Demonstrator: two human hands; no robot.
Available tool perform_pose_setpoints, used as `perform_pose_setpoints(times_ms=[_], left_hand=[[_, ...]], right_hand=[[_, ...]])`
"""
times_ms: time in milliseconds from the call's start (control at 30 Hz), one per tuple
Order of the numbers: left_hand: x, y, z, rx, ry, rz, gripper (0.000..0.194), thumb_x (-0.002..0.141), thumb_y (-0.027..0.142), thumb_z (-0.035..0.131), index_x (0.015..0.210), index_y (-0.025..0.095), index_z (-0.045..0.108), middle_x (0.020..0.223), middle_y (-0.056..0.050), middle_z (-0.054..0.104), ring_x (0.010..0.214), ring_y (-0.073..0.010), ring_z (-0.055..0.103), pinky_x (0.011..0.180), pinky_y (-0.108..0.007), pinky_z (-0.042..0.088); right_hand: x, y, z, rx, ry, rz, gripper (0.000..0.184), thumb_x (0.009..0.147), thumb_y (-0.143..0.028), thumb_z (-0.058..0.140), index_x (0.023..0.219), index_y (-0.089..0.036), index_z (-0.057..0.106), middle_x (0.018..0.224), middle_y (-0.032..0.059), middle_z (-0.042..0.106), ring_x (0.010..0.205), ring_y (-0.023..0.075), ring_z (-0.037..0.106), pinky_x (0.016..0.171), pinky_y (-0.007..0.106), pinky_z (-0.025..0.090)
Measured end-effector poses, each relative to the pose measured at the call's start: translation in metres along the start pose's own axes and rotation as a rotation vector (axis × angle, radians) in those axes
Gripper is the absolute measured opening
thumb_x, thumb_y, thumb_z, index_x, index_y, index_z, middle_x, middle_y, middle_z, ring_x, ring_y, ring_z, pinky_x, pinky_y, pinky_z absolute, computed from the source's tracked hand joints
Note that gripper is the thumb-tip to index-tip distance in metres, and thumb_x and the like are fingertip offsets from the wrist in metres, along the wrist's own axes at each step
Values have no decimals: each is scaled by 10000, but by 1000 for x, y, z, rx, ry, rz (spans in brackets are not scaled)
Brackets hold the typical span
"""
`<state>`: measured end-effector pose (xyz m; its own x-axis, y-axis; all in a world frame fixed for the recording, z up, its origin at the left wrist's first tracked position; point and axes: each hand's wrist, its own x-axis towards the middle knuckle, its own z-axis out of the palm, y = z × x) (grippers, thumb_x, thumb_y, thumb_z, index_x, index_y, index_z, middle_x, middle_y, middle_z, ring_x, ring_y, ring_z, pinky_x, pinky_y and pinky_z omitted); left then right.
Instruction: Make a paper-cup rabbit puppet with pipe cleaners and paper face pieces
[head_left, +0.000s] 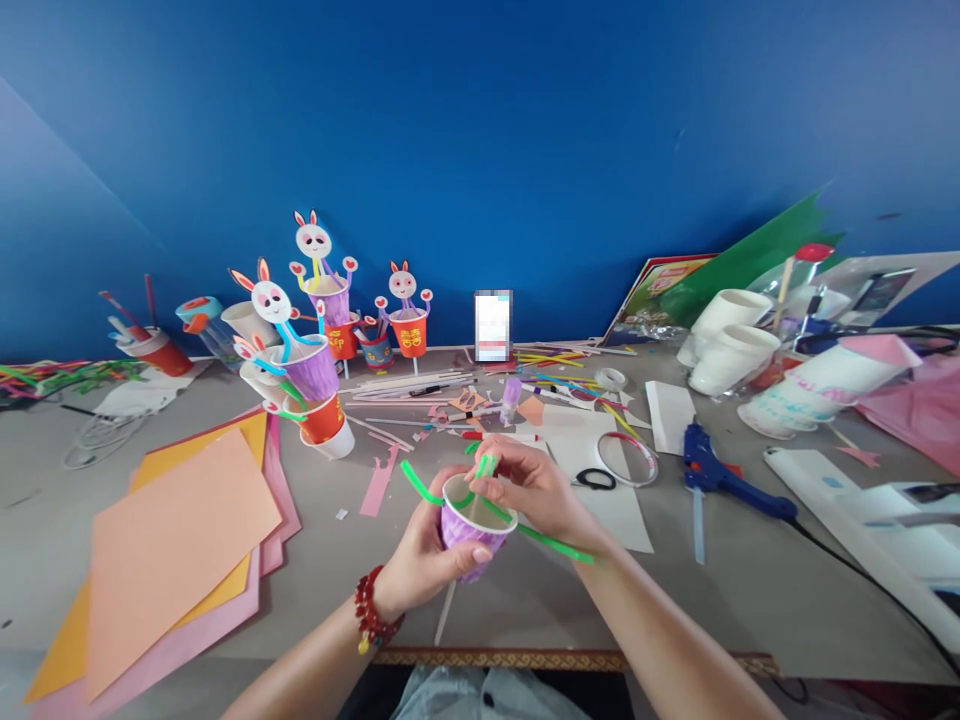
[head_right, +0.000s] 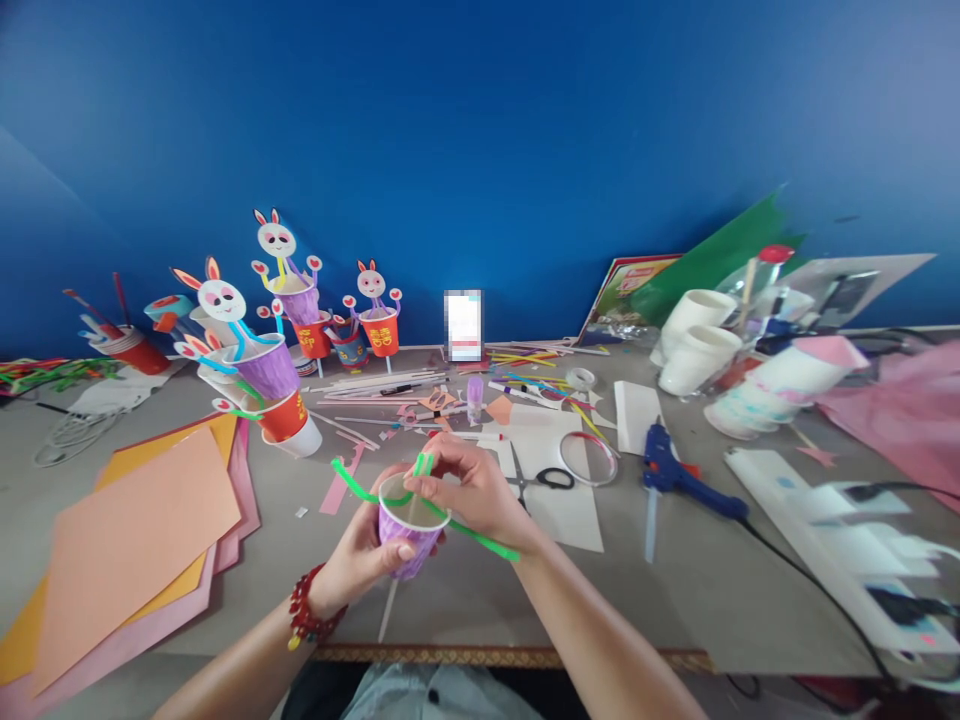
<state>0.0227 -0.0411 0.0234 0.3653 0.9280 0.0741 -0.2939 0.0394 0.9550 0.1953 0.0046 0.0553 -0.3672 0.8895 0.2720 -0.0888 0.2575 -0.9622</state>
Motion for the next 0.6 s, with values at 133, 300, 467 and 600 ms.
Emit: perform_pose_setpoints(times_ms=[133,300,467,600], left_hand=[[1,0,1,-2,-13,0,775,707,426,812,1368,221,461,1205,-153,640,1136,-345,611,961,-486,508],[2,1,8,4,-42,4,770,712,446,804,1362,207,469,1009,-114,701,1145,-337,613,1020,-509,463],[2,1,11,-10,-14,8,756,722,506,773,1346,193,482,993,-122,704,1043,-323,657,926,-480,525],[5,4,8,-34,0,12,746,735,516,758,1343,189,476,1086,-157,682,983,-308,670,824,-435,566]], right_hand=[[1,0,1,63,31,30,247,813,-416,746,740,-189,679,756,21,588,739,167,526,693,290,437],[2,-5,4,143,88,82,239,792,-401,767,753,-188,665,747,23,607,754,169,552,692,280,452],[5,-14,2,157,66,77,276,784,-425,767,735,-181,648,746,29,593,712,157,523,627,260,444],[9,-15,0,175,46,54,288,788,-418,764,724,-177,621,728,8,532,642,127,467,563,235,395]])
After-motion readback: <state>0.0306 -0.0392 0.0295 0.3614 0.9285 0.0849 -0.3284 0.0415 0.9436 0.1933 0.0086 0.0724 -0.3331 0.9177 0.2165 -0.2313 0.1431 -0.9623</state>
